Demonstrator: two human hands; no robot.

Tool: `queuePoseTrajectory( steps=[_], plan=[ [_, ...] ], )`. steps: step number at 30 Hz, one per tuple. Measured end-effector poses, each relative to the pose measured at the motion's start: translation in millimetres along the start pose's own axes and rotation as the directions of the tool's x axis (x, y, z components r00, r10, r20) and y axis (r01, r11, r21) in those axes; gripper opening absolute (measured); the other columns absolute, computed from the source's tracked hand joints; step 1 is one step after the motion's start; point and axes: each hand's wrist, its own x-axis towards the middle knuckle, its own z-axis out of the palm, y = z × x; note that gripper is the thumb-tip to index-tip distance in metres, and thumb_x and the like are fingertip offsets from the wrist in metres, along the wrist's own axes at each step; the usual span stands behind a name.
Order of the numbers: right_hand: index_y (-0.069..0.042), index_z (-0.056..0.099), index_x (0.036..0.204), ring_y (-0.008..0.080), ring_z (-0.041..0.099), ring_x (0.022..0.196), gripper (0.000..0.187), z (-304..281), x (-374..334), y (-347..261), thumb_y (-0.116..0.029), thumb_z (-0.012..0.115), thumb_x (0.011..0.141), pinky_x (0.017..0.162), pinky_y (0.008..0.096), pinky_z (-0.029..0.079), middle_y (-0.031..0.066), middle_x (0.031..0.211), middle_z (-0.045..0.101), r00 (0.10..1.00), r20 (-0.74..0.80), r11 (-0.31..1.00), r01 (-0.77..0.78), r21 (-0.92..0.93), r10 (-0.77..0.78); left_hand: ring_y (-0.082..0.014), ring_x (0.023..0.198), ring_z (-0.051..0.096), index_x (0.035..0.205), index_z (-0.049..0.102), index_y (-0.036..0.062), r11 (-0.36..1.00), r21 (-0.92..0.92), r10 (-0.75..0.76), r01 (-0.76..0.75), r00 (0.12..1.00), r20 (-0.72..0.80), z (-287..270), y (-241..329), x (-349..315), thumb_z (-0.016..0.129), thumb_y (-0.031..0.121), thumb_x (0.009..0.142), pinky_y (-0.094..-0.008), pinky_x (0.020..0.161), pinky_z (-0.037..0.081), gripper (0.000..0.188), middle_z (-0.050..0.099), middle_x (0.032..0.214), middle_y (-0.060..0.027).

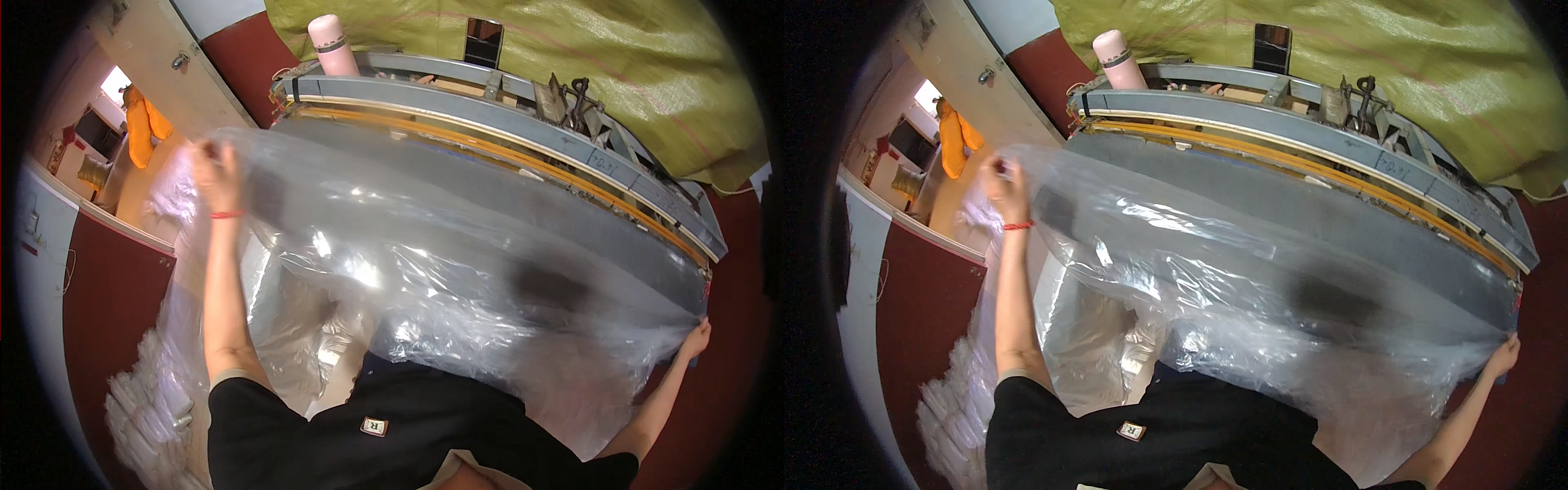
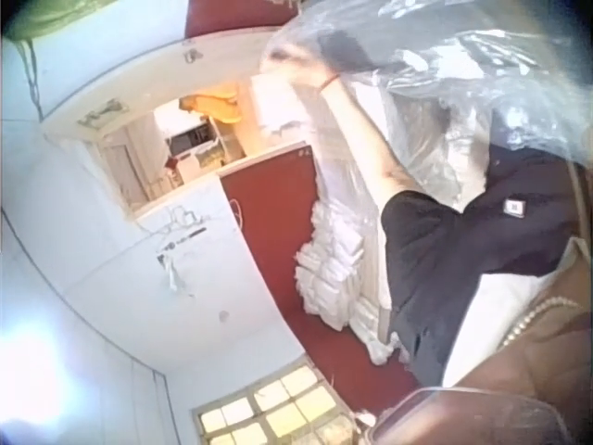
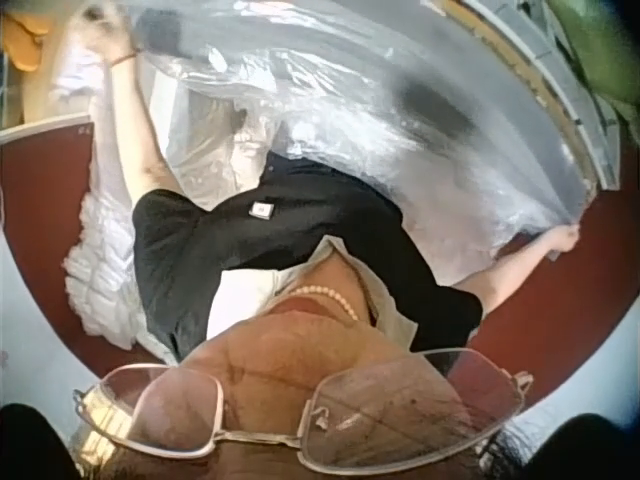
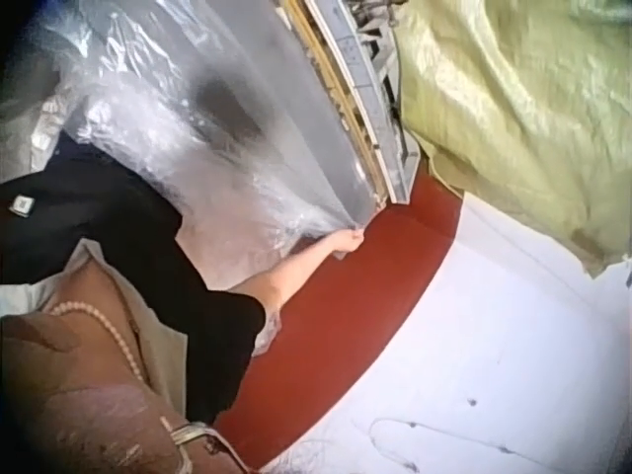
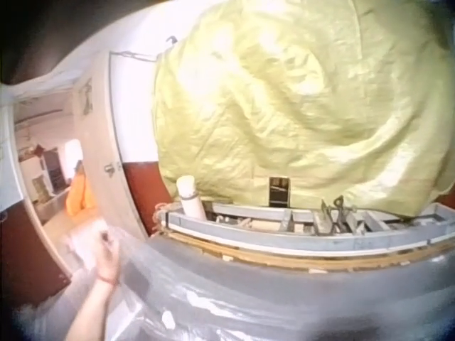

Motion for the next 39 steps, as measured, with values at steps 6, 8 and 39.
queuePoseTrajectory(
  steps=[6,8,39],
  plan=[
    [-0.007,0.055,0.098,0.0377,0.054,0.086,0.037,10.7,0.5,-15.8,-0.037,0.036,0.088,0.068,0.0435,0.041,0.0184,0.092,0.058,0.989,0.11,0.933,-0.052,-0.357,0.097,-0.0336,0.125,0.021,0.132,0.022,0.0141,0.964,0.145,-0.261,0.223,0.692,0.673,96.6,-52.5,-72.9,0.063,0.035,0.07,-0.0489,0.097,0.021,0.077,0.023,0.137,-0.0103],
    [-0.008,0.053,0.098,0.0411,0.052,0.084,0.036,9.9,2.2,-20.0,-0.037,0.034,0.088,0.065,0.0471,0.04,0.0203,0.09,0.057,0.991,0.121,0.911,0.003,-0.412,0.051,-0.0383,0.126,0.017,0.135,0.015,0.0236,0.892,0.376,-0.451,0.251,0.529,0.719,110.4,-52.0,-64.6,0.055,0.054,0.071,-0.0668,0.09,0.012,0.082,0.018,0.14,-0.0082],
    [0.001,0.047,0.113,0.0283,0.052,0.097,0.044,15.8,63.1,-67.3,-0.032,0.052,0.084,0.08,0.0335,0.041,0.0179,0.107,0.053,0.935,0.179,0.937,0.33,-0.113,-0.307,-0.0303,0.085,0.057,0.088,0.059,0.0053,0.873,0.413,-0.478,0.26,0.633,0.609,-37.0,-225.4,-301.5,0.045,0.015,0.08,-0.0359,0.071,0.045,0.019,0.057,0.093,-0.0168]
  ],
)
